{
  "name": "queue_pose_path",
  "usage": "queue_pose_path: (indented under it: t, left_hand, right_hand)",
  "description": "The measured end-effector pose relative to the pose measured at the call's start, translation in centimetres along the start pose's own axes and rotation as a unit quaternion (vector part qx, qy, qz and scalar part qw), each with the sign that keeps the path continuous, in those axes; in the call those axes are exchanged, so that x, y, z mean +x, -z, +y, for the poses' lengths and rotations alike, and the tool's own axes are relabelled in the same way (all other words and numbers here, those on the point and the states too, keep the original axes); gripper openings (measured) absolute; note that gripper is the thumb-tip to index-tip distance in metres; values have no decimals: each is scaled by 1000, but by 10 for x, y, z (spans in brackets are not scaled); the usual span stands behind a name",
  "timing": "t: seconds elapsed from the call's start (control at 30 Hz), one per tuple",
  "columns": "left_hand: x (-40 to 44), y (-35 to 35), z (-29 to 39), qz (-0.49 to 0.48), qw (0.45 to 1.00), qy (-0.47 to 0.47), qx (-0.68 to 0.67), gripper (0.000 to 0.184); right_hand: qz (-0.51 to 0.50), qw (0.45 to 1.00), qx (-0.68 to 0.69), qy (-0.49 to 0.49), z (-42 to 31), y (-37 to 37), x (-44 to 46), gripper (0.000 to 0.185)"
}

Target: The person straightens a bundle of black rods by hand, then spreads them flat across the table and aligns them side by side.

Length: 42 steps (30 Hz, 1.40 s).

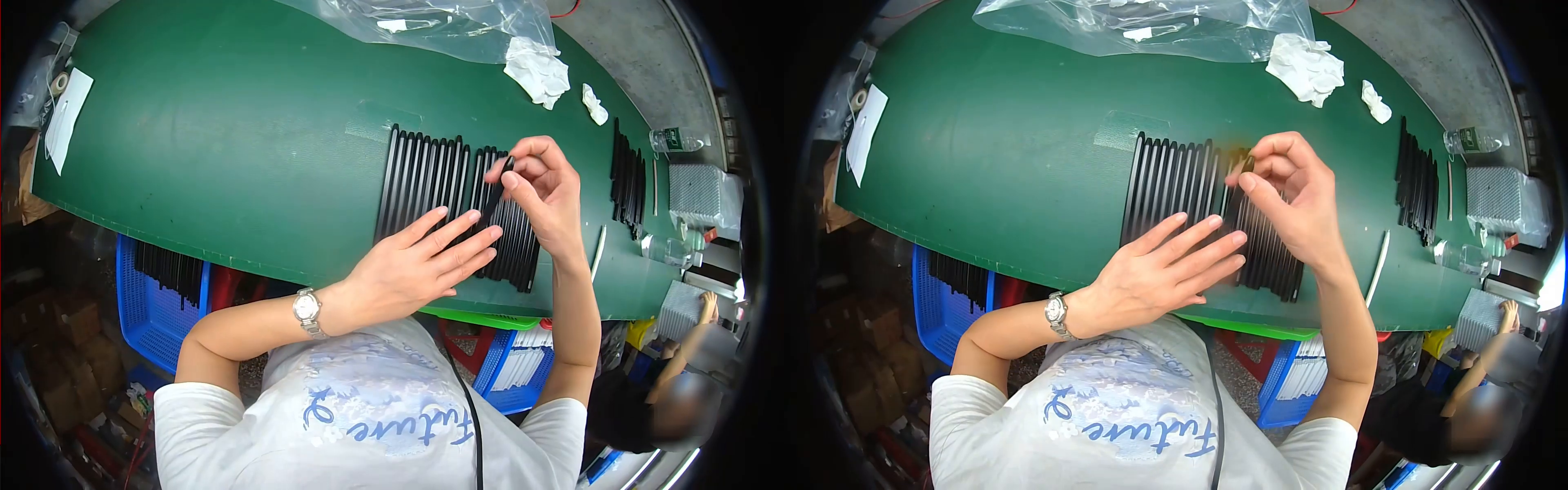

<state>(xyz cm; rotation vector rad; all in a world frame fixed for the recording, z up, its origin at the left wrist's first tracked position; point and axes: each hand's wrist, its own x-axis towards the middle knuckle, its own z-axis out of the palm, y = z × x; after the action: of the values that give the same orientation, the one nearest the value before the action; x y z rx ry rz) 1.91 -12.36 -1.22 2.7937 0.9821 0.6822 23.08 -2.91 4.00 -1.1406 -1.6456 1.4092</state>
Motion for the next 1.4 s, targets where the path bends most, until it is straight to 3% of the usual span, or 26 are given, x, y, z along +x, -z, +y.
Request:
queue_pose_path:
  t: [0.17,0.37,1.4]
  left_hand:
    - [-4,9,6,30,996,-49,-70,82]
    - [-11,16,12,32,992,-52,-114,83]
    - [-38,4,26,93,984,-84,-125,67]
  right_hand:
    - [14,991,111,-67,-1,-12,-21,36]
    - [7,987,143,-69,1,-22,-31,40]
    - [48,988,126,-74,-3,-46,-61,18]
